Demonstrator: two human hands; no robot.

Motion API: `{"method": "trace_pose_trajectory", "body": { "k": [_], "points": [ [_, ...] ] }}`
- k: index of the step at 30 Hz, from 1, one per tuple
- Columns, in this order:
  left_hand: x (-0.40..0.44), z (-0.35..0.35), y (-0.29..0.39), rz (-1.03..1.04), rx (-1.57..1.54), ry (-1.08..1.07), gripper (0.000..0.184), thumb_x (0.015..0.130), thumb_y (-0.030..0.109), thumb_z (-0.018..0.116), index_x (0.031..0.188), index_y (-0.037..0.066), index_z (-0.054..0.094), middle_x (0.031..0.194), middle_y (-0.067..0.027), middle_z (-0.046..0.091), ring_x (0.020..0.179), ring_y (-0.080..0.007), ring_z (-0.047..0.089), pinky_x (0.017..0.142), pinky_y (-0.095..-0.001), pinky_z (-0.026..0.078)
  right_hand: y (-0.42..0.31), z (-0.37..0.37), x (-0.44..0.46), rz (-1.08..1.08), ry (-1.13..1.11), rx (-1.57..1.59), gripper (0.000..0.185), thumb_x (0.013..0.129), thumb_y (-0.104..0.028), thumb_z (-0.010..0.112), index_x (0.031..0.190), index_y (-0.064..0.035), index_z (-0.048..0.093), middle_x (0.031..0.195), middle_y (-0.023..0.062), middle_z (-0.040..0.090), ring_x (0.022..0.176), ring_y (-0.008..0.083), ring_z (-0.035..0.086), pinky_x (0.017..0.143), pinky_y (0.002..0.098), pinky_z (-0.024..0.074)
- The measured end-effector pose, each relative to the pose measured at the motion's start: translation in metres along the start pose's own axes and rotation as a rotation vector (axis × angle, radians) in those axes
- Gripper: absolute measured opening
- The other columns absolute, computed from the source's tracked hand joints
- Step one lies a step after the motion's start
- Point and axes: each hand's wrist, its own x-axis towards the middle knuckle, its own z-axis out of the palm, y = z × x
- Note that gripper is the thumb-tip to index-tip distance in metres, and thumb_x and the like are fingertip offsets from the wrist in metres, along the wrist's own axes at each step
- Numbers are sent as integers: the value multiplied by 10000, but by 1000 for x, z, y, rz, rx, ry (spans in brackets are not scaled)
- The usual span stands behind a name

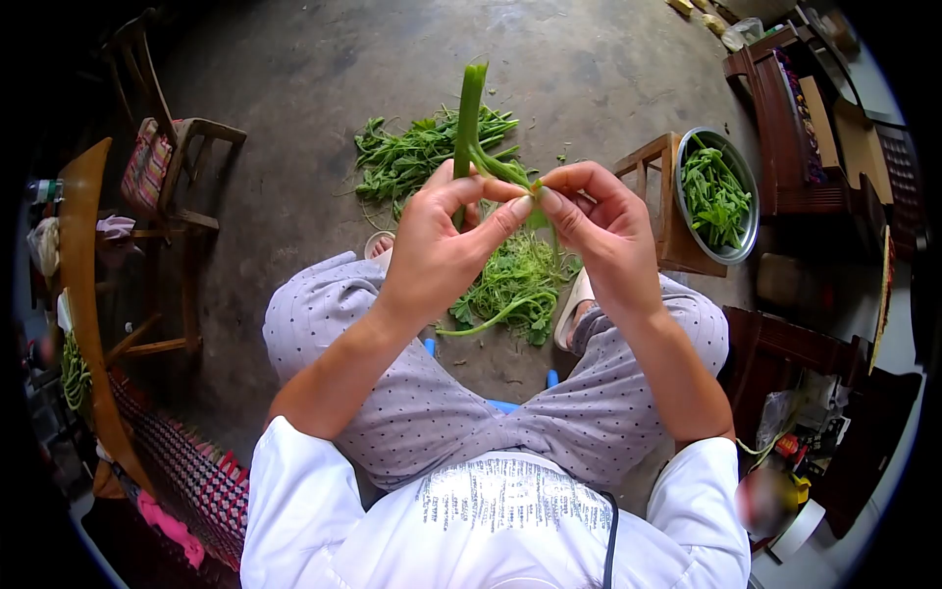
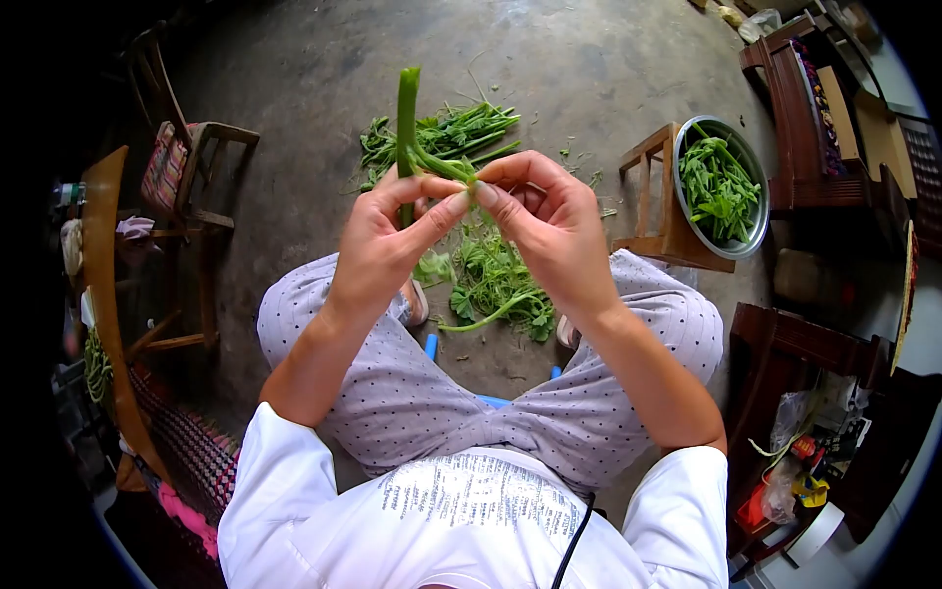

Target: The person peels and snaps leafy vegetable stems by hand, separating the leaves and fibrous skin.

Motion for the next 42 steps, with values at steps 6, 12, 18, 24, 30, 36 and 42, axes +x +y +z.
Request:
{"method": "trace_pose_trajectory", "body": {
  "k": [6, 12, 18, 24, 30, 36, 42],
  "points": [
    [-1, 4, -6, -80, 32, -127, 187, 787, 191, 720, 873, 28, 696, 884, 8, 530, 682, -64, 423, 587, -224, 352, -5, -18, 13, 41, 70, 426, 173, 876, -95, 622, 1024, -12, 596, 842, -16, 617, 649, 15, 484, 556, 180, 376],
    [1, 5, -23, -155, 15, -199, 191, 803, 193, 711, 886, 21, 694, 876, 5, 502, 736, -70, 433, 640, -223, 352, -29, -77, 19, -237, 95, 570, 163, 896, -90, 580, 1030, -1, 607, 805, 41, 622, 596, 59, 522, 600, 203, 471],
    [2, 11, -20, -179, 120, -223, 239, 802, 237, 712, 878, 12, 690, 839, 2, 480, 728, -99, 437, 616, -244, 341, -71, -162, -11, -593, 548, 374, 114, 882, -55, 587, 965, 23, 598, 764, 60, 567, 566, 88, 363, 535, 232, 317],
    [1, 22, -17, -175, 57, -290, 202, 820, 207, 706, 904, 24, 694, 906, -5, 525, 815, -84, 492, 703, -222, 385, -54, -197, -15, -296, 829, -779, 390, 822, -138, 694, 1153, 3, 545, 869, 43, 583, 687, 61, 518, 589, 177, 429],
    [3, 33, -17, -115, 7, -319, 214, 807, 214, 714, 907, 24, 699, 935, -6, 520, 749, -70, 455, 602, -207, 360, -29, -62, -32, -295, -150, -815, 420, 713, -156, 767, 1076, -54, 581, 922, 65, 590, 675, 155, 585, 550, 285, 449],
    [4, 29, -10, -181, -117, -418, 211, 871, 164, 629, 1013, 15, 672, 988, -33, 521, 899, -96, 491, 755, -226, 405, -6, -50, -22, -304, -73, -759, 188, 754, -40, 703, 922, -38, 619, 795, 76, 594, 619, 185, 570, 549, 287, 458],
    [2, 13, -2, -228, -310, -439, 301, 916, -18, 449, 1209, 29, 502, 1209, -88, 547, 921, -114, 581, 799, -228, 446, -19, -76, -12, -246, 61, -221, 54, 868, -4, 564, 922, -2, 557, 971, 143, 657, 701, 84, 603, 626, 199, 480]
  ]
}}
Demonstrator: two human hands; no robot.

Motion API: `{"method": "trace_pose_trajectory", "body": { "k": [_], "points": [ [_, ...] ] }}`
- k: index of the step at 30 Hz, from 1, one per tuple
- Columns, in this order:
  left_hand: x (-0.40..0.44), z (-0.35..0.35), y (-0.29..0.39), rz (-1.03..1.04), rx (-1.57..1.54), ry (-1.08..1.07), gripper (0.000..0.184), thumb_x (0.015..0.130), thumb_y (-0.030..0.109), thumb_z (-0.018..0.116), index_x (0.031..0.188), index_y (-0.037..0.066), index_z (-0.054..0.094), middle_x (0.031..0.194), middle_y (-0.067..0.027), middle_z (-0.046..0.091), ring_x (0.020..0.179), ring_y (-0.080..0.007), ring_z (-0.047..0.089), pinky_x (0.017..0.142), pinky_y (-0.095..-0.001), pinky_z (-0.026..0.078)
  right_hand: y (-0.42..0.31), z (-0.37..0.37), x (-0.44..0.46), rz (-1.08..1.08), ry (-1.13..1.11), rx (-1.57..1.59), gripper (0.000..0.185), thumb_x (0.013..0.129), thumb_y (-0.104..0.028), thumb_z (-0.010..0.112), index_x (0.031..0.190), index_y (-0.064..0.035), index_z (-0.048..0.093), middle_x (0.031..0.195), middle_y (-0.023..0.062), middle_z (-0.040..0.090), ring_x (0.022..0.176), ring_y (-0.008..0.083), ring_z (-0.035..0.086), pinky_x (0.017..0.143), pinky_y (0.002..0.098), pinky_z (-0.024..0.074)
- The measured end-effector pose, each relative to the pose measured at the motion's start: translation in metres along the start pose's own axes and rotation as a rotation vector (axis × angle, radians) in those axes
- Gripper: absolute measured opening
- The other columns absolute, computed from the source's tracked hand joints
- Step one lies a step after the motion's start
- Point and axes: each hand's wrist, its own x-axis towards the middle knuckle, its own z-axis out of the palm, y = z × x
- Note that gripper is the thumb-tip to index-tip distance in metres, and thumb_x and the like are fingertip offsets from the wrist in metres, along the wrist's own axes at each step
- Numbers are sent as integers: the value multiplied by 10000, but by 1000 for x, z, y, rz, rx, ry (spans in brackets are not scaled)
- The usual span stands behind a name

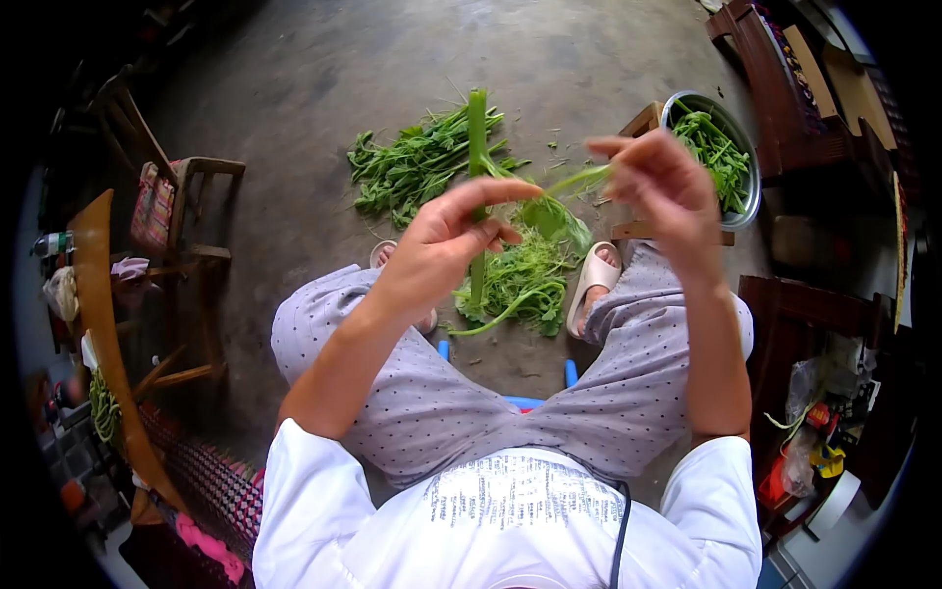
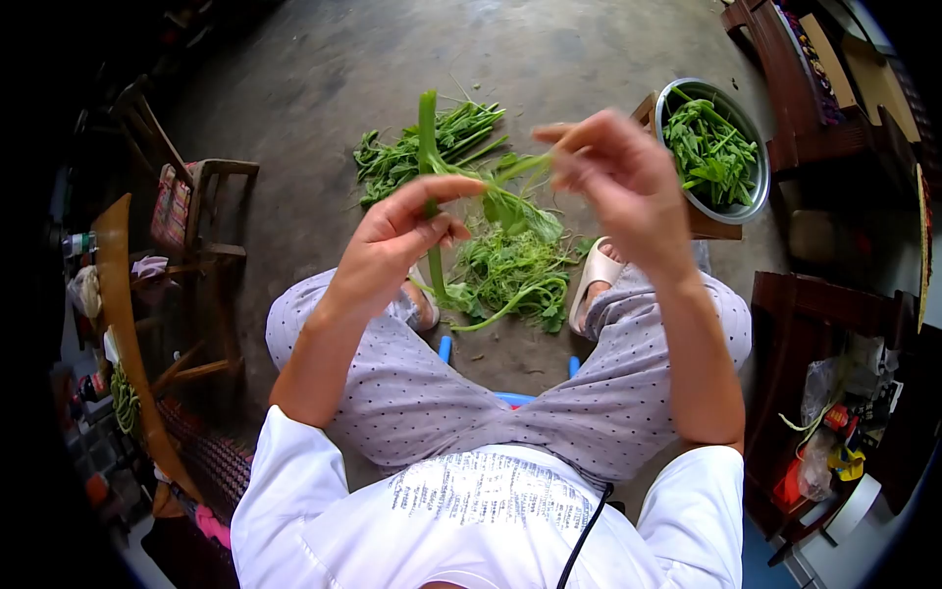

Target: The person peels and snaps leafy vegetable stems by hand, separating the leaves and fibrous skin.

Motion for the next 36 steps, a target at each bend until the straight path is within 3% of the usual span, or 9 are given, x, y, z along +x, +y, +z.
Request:
{"method": "trace_pose_trajectory", "body": {
  "k": [2, 4, 9, 13, 16, 18, 21, 27, 36],
  "points": [
    [-2, -4, -2, 37, -56, 29, 253, 919, -9, 460, 1166, 46, 458, 1207, -125, 547, 927, -137, 594, 782, -236, 455, -8, -19, 7, 45, -7, 268, 70, 906, -67, 539, 950, -17, 518, 1063, 199, 625, 779, 134, 621, 694, 226, 493],
    [-2, -8, 0, 82, -113, 48, 237, 920, 10, 491, 1056, 109, 324, 1192, -221, 540, 913, -202, 627, 729, -254, 482, -13, -32, 10, 40, 74, 458, 132, 915, -87, 531, 1022, -10, 522, 976, 141, 617, 776, 117, 573, 682, 219, 456],
    [-5, -11, 0, 106, -111, 29, 276, 908, -3, 502, 1049, 113, 294, 1199, -224, 531, 895, -215, 635, 699, -261, 499, -17, -34, 16, -9, 83, 441, 214, 908, -176, 567, 1049, -15, 553, 810, 51, 600, 675, 92, 545, 554, 185, 403],
    [-6, -2, -4, 142, 13, 60, 286, 902, -34, 487, 1034, 108, 277, 1178, -199, 543, 883, -206, 642, 690, -267, 510, -17, 30, 9, 18, -81, -169, 248, 861, -267, 637, 943, -37, 593, 578, -32, 482, 483, 65, 406, 430, 218, 321],
    [-8, 5, -4, 86, 78, 47, 272, 896, -69, 443, 1027, 82, 259, 1170, -179, 532, 889, -171, 629, 694, -252, 506, -18, 53, 4, 65, -235, -652, 230, 832, -240, 656, 918, -42, 574, 613, 39, 532, 526, 109, 485, 461, 256, 371],
    [-8, 8, -8, 90, 84, 67, 241, 901, -67, 430, 1021, 46, 254, 1162, -181, 525, 854, -156, 633, 661, -235, 496, 8, 63, 4, -435, -107, -817, 231, 784, -203, 674, 908, -53, 548, 700, 68, 567, 648, 185, 551, 552, 311, 421],
    [-8, 7, -7, 131, 44, 81, 233, 918, -26, 449, 1028, 45, 257, 1109, -165, 558, 790, -132, 628, 614, -219, 480, 3, 65, 4, -460, -143, -952, 251, 745, -179, 665, 921, -65, 528, 767, 58, 567, 759, 241, 552, 656, 355, 434],
    [-11, 5, 1, 35, 129, 172, 245, 945, 38, 453, 1115, 39, 276, 983, -96, 596, 679, -109, 595, 586, -211, 434, 11, 75, 6, -541, -107, -1152, 212, 753, -143, 639, 905, -65, 513, 756, 46, 541, 742, 226, 533, 694, 359, 430],
    [-10, -7, 2, -56, 52, 83, 180, 959, 103, 460, 1106, 10, 411, 936, -66, 602, 693, -94, 589, 586, -213, 427, 10, 65, 6, -424, -201, -970, 234, 774, -162, 645, 905, -53, 484, 760, 61, 532, 751, 252, 521, 695, 370, 421]
  ]
}}
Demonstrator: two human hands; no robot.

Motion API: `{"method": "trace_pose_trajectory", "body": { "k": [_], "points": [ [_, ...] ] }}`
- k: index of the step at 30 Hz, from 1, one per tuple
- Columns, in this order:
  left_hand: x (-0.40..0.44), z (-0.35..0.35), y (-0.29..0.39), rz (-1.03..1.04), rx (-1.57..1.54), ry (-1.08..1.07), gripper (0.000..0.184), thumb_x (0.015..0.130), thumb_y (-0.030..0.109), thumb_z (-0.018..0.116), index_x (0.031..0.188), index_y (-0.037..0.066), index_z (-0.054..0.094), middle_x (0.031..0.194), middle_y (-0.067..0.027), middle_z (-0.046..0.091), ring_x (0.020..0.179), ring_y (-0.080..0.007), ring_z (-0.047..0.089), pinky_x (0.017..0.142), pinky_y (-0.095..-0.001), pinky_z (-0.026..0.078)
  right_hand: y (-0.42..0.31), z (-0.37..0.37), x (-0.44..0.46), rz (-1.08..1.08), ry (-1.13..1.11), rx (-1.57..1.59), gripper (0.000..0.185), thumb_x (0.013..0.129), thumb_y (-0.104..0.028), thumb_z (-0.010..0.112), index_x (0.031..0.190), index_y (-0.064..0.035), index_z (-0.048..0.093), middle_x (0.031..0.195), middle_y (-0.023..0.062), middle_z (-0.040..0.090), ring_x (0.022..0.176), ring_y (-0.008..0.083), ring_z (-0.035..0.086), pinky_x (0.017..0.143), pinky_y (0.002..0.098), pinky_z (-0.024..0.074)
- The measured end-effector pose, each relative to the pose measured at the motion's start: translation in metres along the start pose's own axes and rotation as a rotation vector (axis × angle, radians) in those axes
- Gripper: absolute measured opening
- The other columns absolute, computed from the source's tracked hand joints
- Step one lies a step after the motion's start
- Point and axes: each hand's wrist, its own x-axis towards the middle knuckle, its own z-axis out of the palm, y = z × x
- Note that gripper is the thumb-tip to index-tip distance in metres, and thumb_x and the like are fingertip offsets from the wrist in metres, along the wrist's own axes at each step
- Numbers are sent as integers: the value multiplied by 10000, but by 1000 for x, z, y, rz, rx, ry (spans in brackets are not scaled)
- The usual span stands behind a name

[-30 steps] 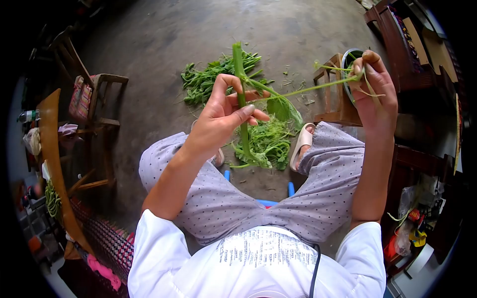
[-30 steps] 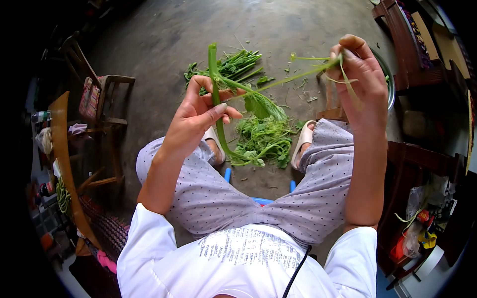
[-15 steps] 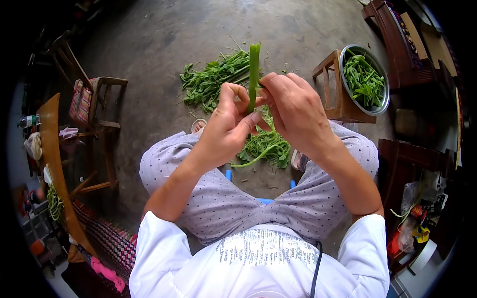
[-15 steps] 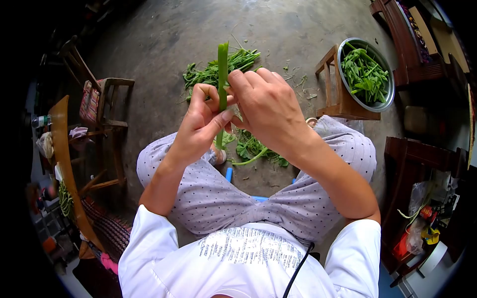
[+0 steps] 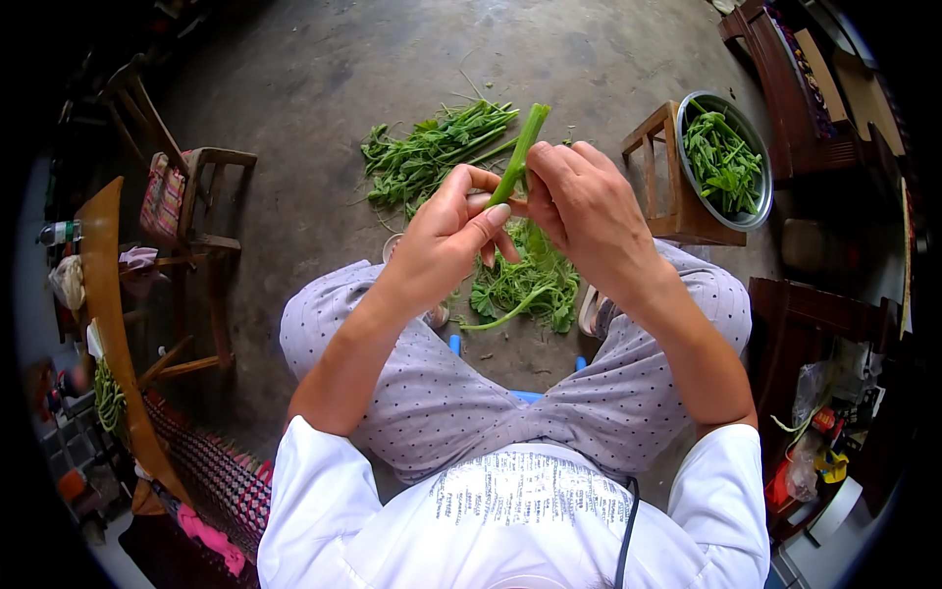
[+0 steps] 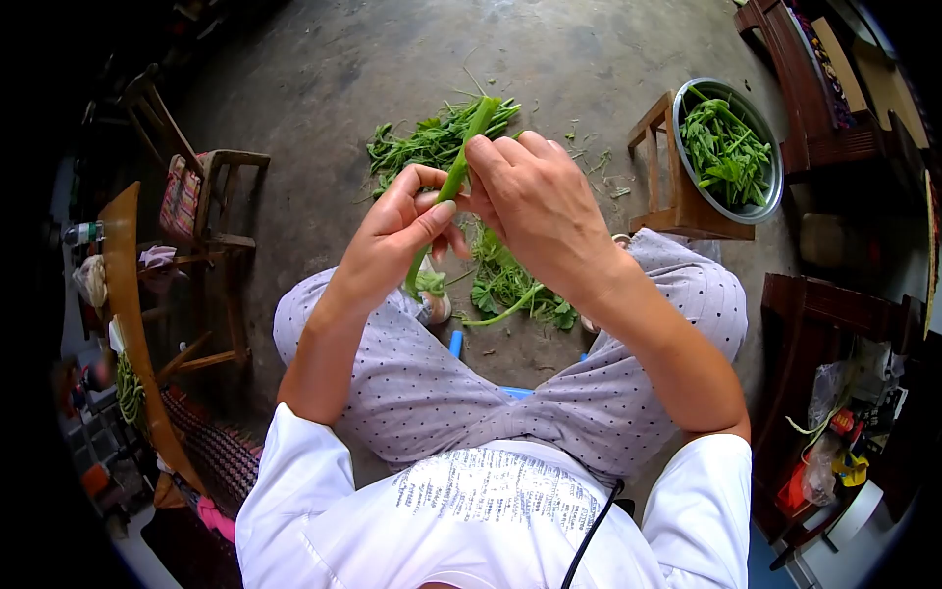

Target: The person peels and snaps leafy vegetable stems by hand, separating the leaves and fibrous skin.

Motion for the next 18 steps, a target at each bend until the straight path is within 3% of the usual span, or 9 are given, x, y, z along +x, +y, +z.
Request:
{"method": "trace_pose_trajectory", "body": {
  "k": [7, 9, 13, 17, 18],
  "points": [
    [-1, -6, 6, -31, -1, -15, 173, 957, 119, 473, 1090, 13, 437, 850, -41, 593, 666, -74, 575, 556, -187, 400, -1, 0, 2, -7, 11, -33, 240, 759, -161, 650, 900, -60, 485, 761, 55, 529, 758, 248, 521, 689, 366, 419],
    [-1, -9, 7, -33, 9, -43, 138, 947, 85, 463, 1041, -4, 414, 976, -116, 643, 634, -84, 590, 510, -184, 419, -2, 0, 3, 5, -7, -26, 236, 755, -165, 653, 876, -62, 478, 769, 50, 534, 761, 244, 520, 686, 363, 418],
    [-2, -16, 5, -39, 9, -42, 135, 947, 83, 461, 1039, -4, 414, 987, -129, 645, 620, -82, 583, 513, -185, 421, -3, 7, 5, 2, 12, -52, 186, 772, -130, 633, 846, -63, 475, 743, 63, 532, 730, 254, 518, 677, 364, 418],
    [-10, -25, 8, -8, -40, -48, 123, 955, 111, 461, 1036, 21, 438, 1016, -143, 643, 624, -78, 575, 530, -182, 427, 30, 5, 13, 234, 131, -105, 96, 841, -81, 570, 826, -53, 479, 688, 123, 528, 681, 299, 513, 648, 399, 430],
    [-13, -27, 10, 4, -72, -62, 123, 957, 134, 469, 1036, 41, 459, 1033, -143, 640, 641, -72, 573, 550, -181, 432, 39, -1, 14, 250, 172, -51, 121, 878, -119, 546, 843, -28, 473, 690, 153, 538, 677, 325, 528, 621, 422, 422]
  ]
}}
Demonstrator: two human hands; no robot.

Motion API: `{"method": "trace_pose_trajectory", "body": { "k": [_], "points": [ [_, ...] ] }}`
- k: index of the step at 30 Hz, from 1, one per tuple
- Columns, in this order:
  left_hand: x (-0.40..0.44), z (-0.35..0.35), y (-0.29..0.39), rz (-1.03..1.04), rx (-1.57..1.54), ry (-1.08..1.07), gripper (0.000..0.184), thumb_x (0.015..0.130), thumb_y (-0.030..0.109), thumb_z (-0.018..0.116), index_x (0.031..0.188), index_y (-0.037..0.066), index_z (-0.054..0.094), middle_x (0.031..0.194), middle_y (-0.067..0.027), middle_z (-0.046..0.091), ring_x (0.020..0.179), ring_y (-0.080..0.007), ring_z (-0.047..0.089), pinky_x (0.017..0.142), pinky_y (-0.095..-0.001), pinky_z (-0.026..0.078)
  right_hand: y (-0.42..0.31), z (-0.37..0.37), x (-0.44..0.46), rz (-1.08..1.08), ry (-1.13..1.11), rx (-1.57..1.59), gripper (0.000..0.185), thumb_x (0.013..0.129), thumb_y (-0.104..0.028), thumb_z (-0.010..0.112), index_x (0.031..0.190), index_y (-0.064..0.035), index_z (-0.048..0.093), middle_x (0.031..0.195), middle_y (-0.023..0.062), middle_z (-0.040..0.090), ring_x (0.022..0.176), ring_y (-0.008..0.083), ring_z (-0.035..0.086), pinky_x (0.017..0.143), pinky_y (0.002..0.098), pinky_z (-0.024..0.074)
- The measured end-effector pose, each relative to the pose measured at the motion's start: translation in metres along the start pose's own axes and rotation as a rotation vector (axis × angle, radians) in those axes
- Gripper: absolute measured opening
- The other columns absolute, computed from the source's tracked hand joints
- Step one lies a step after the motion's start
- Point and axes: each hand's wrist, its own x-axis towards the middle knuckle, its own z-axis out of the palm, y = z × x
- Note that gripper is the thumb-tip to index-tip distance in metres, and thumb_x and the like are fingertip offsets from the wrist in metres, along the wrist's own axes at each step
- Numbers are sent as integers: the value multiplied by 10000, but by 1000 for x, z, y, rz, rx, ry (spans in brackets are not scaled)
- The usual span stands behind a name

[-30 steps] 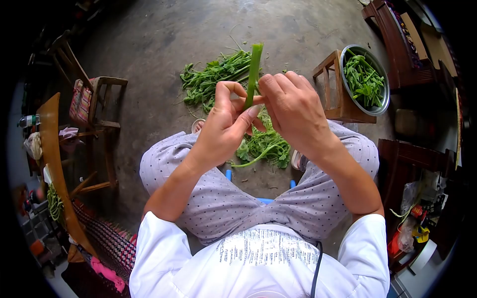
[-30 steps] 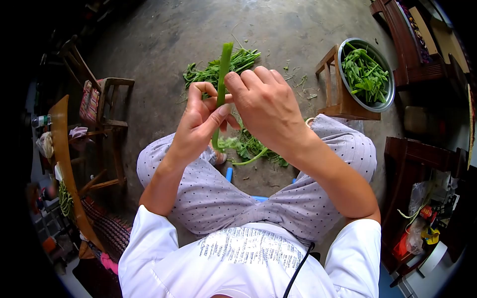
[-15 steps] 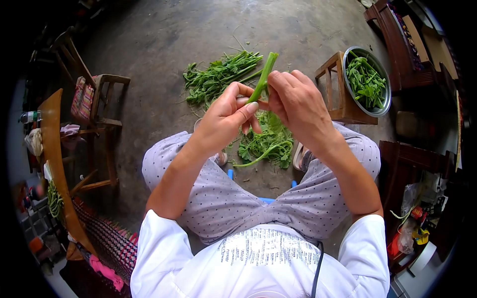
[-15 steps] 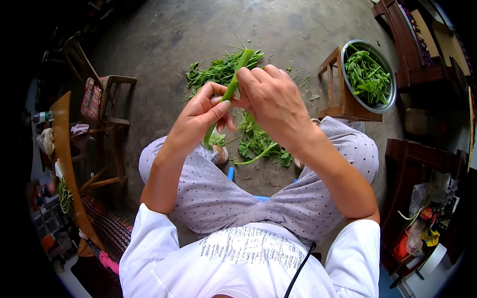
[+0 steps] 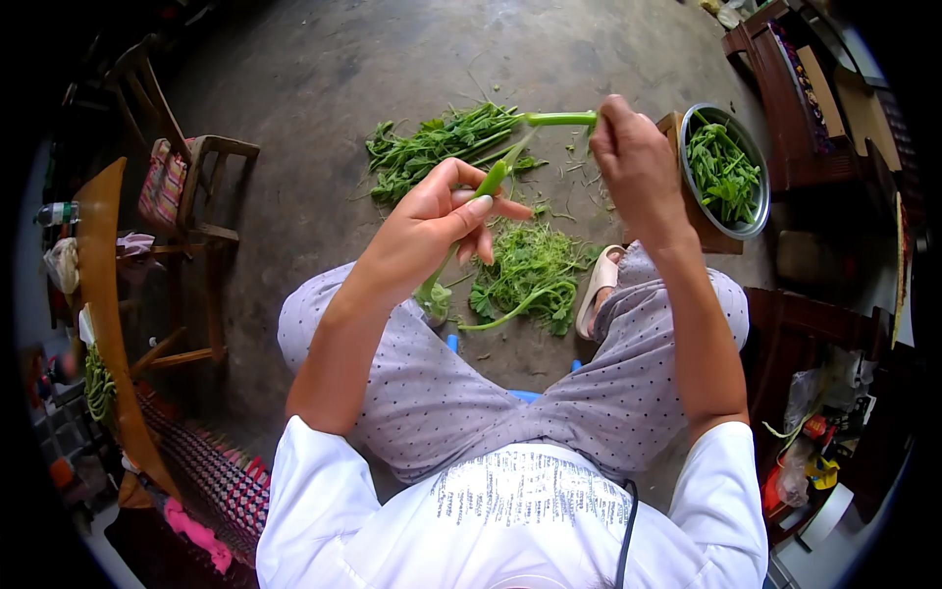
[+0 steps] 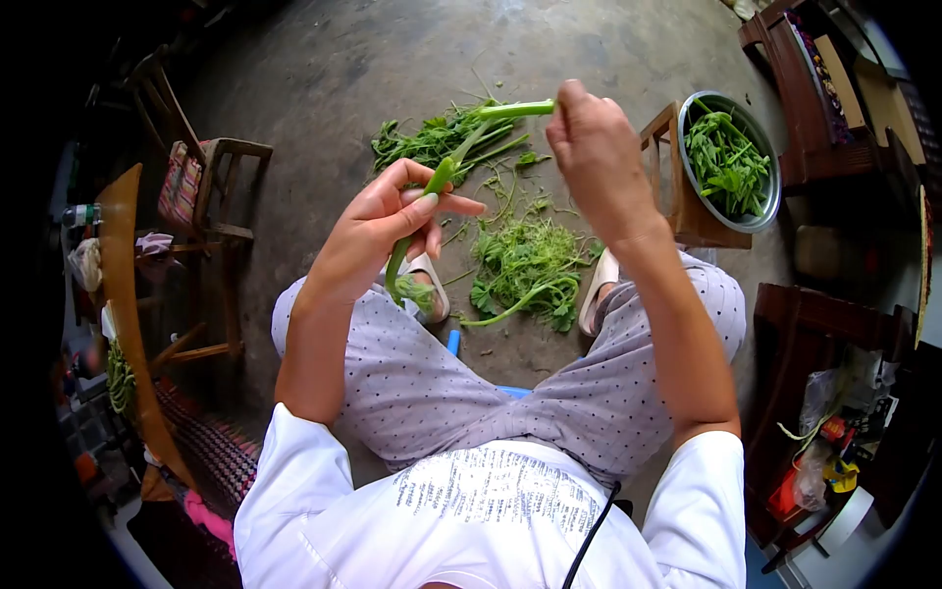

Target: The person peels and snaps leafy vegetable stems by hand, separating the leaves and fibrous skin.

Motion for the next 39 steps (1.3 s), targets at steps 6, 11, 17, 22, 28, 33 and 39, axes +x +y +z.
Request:
{"method": "trace_pose_trajectory", "body": {
  "k": [6, 11, 17, 22, 28, 33, 39],
  "points": [
    [-6, -6, -1, 35, -143, -19, 177, 948, 147, 488, 1082, 32, 486, 1048, -135, 614, 744, -101, 573, 623, -204, 452, 11, -9, 3, 177, -74, 119, 162, 918, -173, 490, 900, -12, 487, 696, 198, 553, 605, 355, 546, 563, 433, 408],
    [-16, -16, 4, 42, -308, -47, 230, 927, 126, 528, 1124, 9, 503, 977, -75, 582, 829, -110, 548, 702, -238, 454, 39, -20, 8, 280, -71, 19, 173, 917, -161, 488, 878, 6, 507, 676, 229, 550, 597, 389, 542, 571, 431, 421],
    [-16, -15, 4, 116, -240, 26, 249, 912, 114, 554, 1130, -3, 530, 990, -59, 586, 852, -121, 548, 761, -257, 448, 40, -8, -15, 116, -278, 118, 148, 892, -130, 528, 893, 17, 510, 706, 226, 538, 629, 362, 537, 584, 404, 420],
    [-11, -12, 3, 159, -162, 90, 272, 907, 112, 565, 1150, -4, 523, 1016, -61, 593, 885, -123, 555, 791, -263, 450, 25, -20, -24, 192, -634, 199, 243, 846, -142, 641, 1029, -6, 554, 634, 88, 477, 579, 154, 442, 546, 307, 387],
    [0, 2, -2, 199, 37, 101, 254, 906, 90, 566, 1139, 6, 507, 1006, -46, 588, 946, -113, 569, 808, -244, 460, -21, -25, -14, 197, -451, 916, 435, 957, -423, 430, 1112, -38, 557, 611, -56, 355, 560, 42, 363, 508, 198, 296],
    [10, 16, -5, 228, 15, 90, 219, 911, 90, 560, 1106, 0, 517, 991, -44, 594, 922, -89, 562, 843, -234, 452, -34, -15, -20, 268, -502, 1170, 231, 973, -252, 478, 915, -36, 538, 668, -55, 419, 579, 21, 372, 502, 185, 313],
    [17, 19, -8, 286, -218, 22, 368, 927, 100, 534, 1276, 5, 468, 1025, -44, 588, 903, -84, 535, 845, -233, 442, -42, -11, -18, 401, -470, 1508, 200, 972, -252, 469, 919, -63, 508, 702, -54, 428, 578, 20, 345, 523, 178, 265]
  ]
}}
